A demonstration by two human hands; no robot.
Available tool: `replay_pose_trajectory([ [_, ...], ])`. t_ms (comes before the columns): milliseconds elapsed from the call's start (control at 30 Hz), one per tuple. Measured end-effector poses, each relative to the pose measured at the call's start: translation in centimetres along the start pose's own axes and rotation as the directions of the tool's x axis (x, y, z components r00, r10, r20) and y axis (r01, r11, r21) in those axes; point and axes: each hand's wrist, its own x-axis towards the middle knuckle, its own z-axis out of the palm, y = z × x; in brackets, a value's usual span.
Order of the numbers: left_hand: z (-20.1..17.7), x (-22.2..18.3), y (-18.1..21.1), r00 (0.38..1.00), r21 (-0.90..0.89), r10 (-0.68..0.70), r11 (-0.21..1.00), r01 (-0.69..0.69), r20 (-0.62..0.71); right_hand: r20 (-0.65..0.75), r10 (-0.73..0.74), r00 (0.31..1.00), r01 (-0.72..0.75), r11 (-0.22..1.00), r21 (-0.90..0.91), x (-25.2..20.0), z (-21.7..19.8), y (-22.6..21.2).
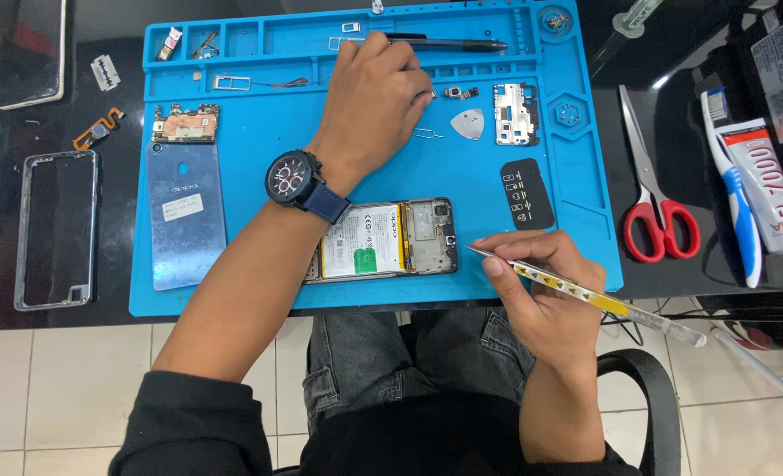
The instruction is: The person uses a spudger to pry and remove the battery from a disassembled smartphone. They then use the spudger to disconnect ribbon cables and remove internal components from the phone's chassis.
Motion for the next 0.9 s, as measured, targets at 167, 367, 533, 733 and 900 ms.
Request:
replay_pose_trajectory([
  [167, 0.6, 0.2, -0.4, 0.999, -0.009, 0.023, 1.000, -0.023, -0.023, -0.005, 0.023, 1.000, -0.024, 0.999, -0.030, 0.1, 0.1, -0.2],
  [367, 0.9, 0.1, -0.7, 0.998, -0.004, 0.043, 0.999, -0.043, -0.053, -0.018, 0.033, 0.999, -0.034, 0.999, -0.039, 0.0, 0.3, 0.0],
  [533, 1.7, 0.1, -0.7, 0.994, -0.005, 0.059, 0.998, -0.060, -0.097, -0.032, 0.032, 0.999, -0.034, 0.998, -0.052, 0.0, 0.6, 0.1],
  [733, 1.5, -0.1, -0.6, 0.996, 0.112, 0.059, 0.992, -0.051, -0.074, -0.031, 0.030, 0.999, -0.033, 0.996, -0.088, -0.1, 0.7, 0.0],
  [900, 0.9, -0.1, -0.4, 0.997, 0.098, 0.053, 0.994, -0.048, -0.049, -0.029, 0.040, 0.999, -0.043, 0.994, -0.103, 0.0, 0.7, -0.2],
])
